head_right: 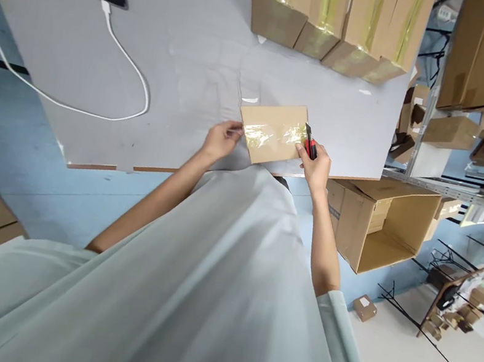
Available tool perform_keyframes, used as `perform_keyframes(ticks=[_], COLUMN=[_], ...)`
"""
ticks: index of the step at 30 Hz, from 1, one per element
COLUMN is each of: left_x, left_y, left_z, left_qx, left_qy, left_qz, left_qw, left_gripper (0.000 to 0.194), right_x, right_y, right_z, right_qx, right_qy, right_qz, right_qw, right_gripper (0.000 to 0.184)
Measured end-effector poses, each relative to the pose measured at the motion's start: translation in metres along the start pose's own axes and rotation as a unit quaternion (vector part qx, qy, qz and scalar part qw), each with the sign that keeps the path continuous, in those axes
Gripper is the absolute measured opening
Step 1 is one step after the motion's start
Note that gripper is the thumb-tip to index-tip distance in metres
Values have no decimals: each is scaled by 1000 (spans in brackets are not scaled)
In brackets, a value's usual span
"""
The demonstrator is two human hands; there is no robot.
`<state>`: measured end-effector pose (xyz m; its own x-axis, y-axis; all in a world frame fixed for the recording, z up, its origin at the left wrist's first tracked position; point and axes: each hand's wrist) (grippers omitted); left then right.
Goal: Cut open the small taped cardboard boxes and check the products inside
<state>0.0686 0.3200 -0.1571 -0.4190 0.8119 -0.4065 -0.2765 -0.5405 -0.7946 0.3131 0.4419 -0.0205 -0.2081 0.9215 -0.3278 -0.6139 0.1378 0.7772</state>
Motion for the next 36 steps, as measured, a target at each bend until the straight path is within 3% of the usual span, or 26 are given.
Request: perform_keyframes(ticks=[4, 6, 9, 14, 20, 36], left_x=[5, 7, 12, 21, 28, 22], left_y=[-26, -42, -63, -78, -83, -92], left_z=[36, 52, 63, 71, 81, 79], left_qx=[-31, -26, -3, 12, 13, -4], left_qy=[-53, -43, -16, 29, 63, 57], left_qz=[-64, -103, -106, -66, -65, -37], left_qw=[996, 993, 994, 997, 996, 998], left_gripper=[39, 36, 26, 23, 24, 25], right_x=[-7, -18, -45, -85, -81, -67], right_y=[-2, 2, 17, 64, 107, 109], right_z=[-3, -3, -5, -33, -74, -93], right_qx=[-82, -136, -180, -187, -229, -313], right_qy=[-23, -58, -74, 48, 145, 178], right_qz=[20, 39, 44, -2, -6, 13], right_qw=[996, 988, 980, 981, 963, 933], right_gripper=[54, 57, 58, 55, 63, 58])
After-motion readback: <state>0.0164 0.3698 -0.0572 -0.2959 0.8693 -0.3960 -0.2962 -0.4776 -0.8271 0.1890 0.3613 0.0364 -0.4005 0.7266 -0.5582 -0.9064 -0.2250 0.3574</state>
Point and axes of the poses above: each hand's wrist, its own x-axis towards the middle knuckle, its own z-axis out of the back of the hand, y = z × x, and after that the axes turned 13 degrees about x, right-handed
